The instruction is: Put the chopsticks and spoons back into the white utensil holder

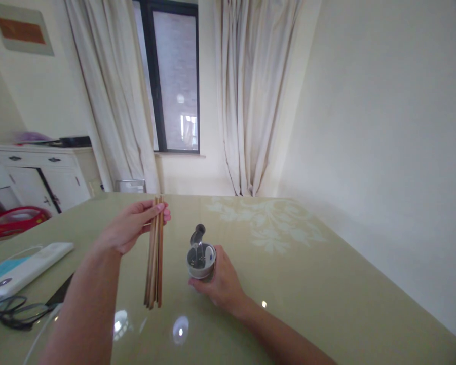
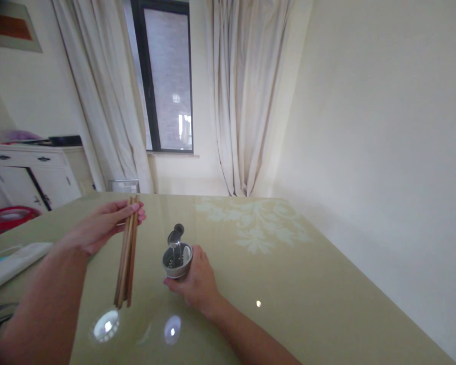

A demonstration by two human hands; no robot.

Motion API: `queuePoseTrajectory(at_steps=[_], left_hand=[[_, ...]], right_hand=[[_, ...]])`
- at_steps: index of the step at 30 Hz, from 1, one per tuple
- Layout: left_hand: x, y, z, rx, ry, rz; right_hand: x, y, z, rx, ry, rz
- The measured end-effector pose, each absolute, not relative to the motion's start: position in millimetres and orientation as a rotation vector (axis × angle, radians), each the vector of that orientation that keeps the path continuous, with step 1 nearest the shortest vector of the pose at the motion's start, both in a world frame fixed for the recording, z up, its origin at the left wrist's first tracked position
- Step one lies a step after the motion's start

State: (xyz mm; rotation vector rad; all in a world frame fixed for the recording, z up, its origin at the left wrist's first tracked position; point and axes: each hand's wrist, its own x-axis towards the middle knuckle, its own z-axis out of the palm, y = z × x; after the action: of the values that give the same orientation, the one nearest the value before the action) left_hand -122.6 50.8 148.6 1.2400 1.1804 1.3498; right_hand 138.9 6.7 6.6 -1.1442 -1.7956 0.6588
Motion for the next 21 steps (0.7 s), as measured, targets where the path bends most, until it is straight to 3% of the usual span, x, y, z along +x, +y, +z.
queuePoseTrajectory(at_steps=[4, 12, 21], left_hand=[[-104, 76, 109, 1.212, 1.376, 1.116], [-80, 113, 33, 1.385, 1.59, 1.03], [-72, 122, 3, 1.596, 1.866, 0.941]], right_hand=[[139, 6, 8, -1.156, -1.8, 0.659], [138, 7, 7, -1.145, -1.793, 0.651], [137, 8, 7, -1.157, -1.801, 0.639]])
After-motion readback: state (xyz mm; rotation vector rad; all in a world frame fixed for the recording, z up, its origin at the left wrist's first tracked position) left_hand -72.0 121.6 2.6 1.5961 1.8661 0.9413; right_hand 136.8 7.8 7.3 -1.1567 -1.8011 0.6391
